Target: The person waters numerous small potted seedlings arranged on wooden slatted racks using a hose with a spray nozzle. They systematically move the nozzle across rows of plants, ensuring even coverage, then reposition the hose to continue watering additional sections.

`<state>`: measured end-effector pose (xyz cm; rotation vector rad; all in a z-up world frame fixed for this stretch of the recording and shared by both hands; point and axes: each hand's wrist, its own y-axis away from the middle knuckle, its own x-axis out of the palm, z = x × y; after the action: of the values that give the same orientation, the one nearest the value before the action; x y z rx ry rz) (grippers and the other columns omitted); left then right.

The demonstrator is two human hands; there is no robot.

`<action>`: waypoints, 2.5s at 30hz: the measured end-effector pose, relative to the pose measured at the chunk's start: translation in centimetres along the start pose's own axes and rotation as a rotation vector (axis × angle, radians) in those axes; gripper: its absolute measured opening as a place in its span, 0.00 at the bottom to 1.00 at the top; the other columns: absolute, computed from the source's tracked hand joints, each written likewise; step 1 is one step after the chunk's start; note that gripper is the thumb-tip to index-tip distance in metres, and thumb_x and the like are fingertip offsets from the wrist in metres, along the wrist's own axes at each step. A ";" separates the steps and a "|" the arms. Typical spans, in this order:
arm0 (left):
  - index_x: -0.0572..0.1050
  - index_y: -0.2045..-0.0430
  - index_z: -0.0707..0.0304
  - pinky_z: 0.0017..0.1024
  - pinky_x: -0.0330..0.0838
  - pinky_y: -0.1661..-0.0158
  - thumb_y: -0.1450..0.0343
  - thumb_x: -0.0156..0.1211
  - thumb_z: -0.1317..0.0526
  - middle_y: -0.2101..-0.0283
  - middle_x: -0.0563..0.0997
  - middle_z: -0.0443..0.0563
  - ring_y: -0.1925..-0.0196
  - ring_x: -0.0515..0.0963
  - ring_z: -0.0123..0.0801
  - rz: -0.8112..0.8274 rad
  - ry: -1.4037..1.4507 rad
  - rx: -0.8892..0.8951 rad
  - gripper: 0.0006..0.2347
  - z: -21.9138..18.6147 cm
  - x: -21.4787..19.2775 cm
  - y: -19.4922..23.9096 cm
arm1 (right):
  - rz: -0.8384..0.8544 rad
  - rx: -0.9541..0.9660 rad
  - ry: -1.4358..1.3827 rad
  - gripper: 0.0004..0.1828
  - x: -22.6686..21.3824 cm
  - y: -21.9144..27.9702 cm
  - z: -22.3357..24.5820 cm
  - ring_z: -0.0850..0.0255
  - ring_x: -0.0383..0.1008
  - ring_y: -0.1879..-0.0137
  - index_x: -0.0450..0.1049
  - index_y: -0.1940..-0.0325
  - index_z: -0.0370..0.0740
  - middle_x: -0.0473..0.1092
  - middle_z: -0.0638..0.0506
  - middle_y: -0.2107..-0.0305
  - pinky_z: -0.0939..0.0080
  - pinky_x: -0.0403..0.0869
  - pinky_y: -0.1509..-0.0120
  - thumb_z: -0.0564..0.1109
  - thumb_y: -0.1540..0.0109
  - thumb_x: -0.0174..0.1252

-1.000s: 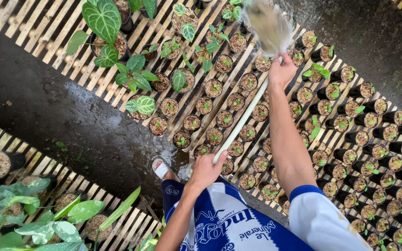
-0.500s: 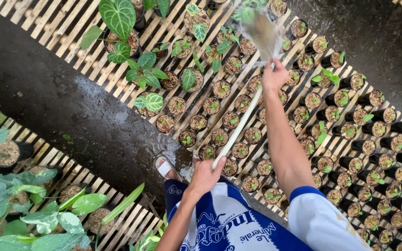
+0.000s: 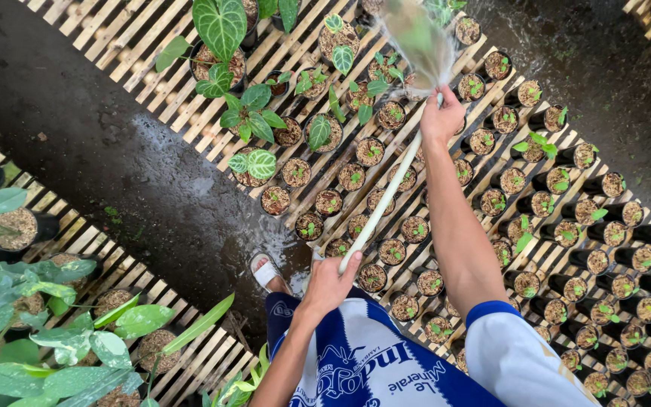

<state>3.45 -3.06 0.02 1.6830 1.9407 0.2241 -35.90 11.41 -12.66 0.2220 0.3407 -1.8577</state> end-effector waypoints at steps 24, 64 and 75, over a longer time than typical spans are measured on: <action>0.77 0.84 0.73 0.40 0.70 0.76 0.26 0.55 0.44 0.88 0.73 0.60 0.85 0.75 0.41 0.003 0.001 -0.029 0.26 0.2 0.3 0.3 | 0.008 0.059 0.009 0.18 -0.4 0.8 0.9 0.69 0.77 0.61 0.77 0.43 0.29 0.81 0.48 0.62 0.68 0.74 0.56 0.36 0.37 0.61; 0.75 0.86 0.73 0.43 0.68 0.76 0.25 0.53 0.44 0.88 0.72 0.60 0.85 0.73 0.43 0.029 -0.014 -0.084 0.27 1.2 -0.3 1.1 | 0.082 0.150 0.226 0.15 1.2 3.0 3.5 0.68 0.67 0.67 0.83 0.46 0.38 0.76 0.51 0.70 0.61 0.66 0.63 0.40 0.36 0.63; 0.75 0.86 0.73 0.44 0.67 0.75 0.26 0.53 0.45 0.88 0.71 0.60 0.85 0.71 0.44 -0.085 0.057 -0.071 0.26 2.5 -0.8 1.6 | 0.275 0.101 0.141 0.21 5.9 4.1 2.3 0.68 0.77 0.60 0.75 0.40 0.31 0.80 0.48 0.59 0.68 0.75 0.55 0.40 0.37 0.62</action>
<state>6.14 -4.11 -1.05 1.5609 2.0165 0.3077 -33.74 4.16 -12.85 0.4484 0.2968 -1.5927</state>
